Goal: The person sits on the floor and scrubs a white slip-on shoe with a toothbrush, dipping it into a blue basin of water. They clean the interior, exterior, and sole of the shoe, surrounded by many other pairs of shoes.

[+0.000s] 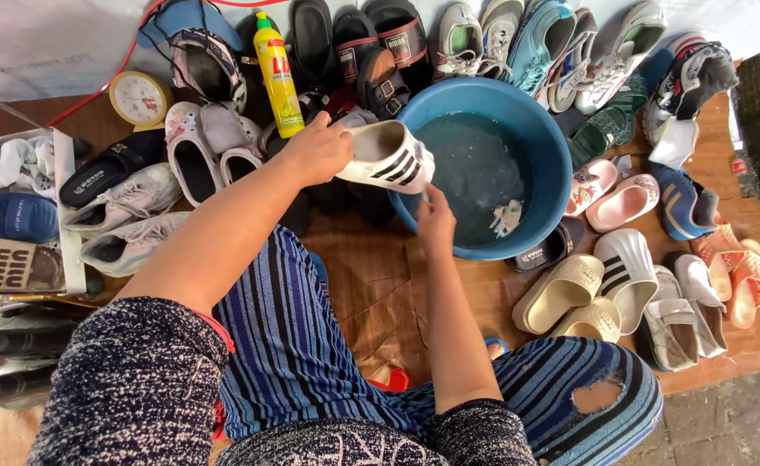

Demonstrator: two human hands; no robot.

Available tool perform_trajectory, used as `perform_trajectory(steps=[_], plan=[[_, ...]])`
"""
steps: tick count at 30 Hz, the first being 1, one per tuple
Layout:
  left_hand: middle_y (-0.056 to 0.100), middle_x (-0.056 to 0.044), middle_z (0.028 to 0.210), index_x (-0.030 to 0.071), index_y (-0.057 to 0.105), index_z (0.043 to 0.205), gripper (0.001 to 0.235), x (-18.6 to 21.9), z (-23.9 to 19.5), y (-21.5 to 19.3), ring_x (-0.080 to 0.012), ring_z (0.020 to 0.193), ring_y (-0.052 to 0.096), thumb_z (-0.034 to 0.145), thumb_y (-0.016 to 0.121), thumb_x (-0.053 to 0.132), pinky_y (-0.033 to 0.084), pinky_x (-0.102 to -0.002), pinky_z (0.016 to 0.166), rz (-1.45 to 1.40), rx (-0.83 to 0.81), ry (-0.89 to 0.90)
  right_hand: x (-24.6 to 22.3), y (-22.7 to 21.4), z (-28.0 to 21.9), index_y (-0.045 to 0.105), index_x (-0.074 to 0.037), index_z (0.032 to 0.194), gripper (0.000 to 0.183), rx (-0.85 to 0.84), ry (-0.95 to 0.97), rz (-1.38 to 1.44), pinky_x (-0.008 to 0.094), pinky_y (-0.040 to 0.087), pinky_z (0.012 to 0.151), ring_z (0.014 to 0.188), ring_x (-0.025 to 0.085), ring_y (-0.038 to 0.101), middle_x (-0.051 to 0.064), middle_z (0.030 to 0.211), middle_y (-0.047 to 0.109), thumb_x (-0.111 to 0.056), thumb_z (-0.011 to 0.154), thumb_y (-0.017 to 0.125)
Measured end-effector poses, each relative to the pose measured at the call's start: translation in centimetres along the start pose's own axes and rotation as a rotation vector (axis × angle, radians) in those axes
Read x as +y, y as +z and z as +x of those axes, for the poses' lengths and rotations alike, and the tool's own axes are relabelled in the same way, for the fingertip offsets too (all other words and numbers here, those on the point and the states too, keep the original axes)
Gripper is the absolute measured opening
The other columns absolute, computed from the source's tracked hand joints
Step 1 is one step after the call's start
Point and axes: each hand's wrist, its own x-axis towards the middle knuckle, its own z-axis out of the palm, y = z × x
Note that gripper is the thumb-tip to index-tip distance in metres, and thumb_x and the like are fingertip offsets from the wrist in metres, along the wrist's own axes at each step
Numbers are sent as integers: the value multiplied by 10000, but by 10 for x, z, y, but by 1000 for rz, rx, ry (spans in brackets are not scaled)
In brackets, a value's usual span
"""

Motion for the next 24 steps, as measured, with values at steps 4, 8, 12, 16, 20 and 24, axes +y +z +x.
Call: perform_trajectory(steps=[4, 8, 12, 16, 20, 24], plan=[[634, -62, 796, 91, 699, 817, 110, -1, -3, 1, -249, 831, 604, 790, 804, 105, 406, -457, 917, 22, 60, 24, 83, -10, 51, 634, -205, 1416, 411, 29, 74, -198, 451, 610, 874, 994, 267, 741, 155, 1073, 763, -174, 1009, 586], [616, -75, 787, 90, 675, 806, 88, -5, -10, 2, -256, 816, 598, 865, 737, 69, 398, -477, 929, 78, 97, 30, 37, -18, 20, 601, -143, 1448, 422, 62, 26, -25, 483, 581, 922, 1050, 325, 729, 218, 1064, 747, -125, 1029, 553], [614, -58, 767, 100, 667, 778, 131, -8, -10, 2, -242, 786, 591, 885, 721, 49, 398, -473, 919, 97, 80, 38, 23, -11, 19, 623, -170, 1435, 418, -5, -4, -68, 453, 590, 884, 982, 284, 730, 138, 935, 760, -123, 1022, 572], [606, -48, 794, 104, 672, 814, 98, -9, -10, 1, -241, 805, 589, 894, 710, 60, 407, -454, 903, 117, 69, 66, 87, -8, 57, 653, -222, 1396, 399, -10, 75, -193, 433, 607, 861, 958, 247, 748, 134, 1018, 765, -167, 1005, 592], [544, -50, 736, 107, 616, 774, 165, -11, -14, 11, -245, 738, 571, 905, 667, 21, 401, -440, 857, 116, 101, 37, 52, -20, 34, 616, -161, 1444, 431, 17, 61, -337, 526, 575, 947, 1141, 391, 684, 245, 1205, 707, -122, 1022, 535], [570, -60, 772, 95, 621, 799, 140, -14, -14, 11, -246, 776, 599, 911, 676, 31, 422, -425, 855, 73, 26, 2, 57, -24, 42, 611, -187, 1457, 431, 49, -33, -651, 507, 612, 894, 1067, 351, 717, 225, 1137, 718, -101, 1043, 527]])
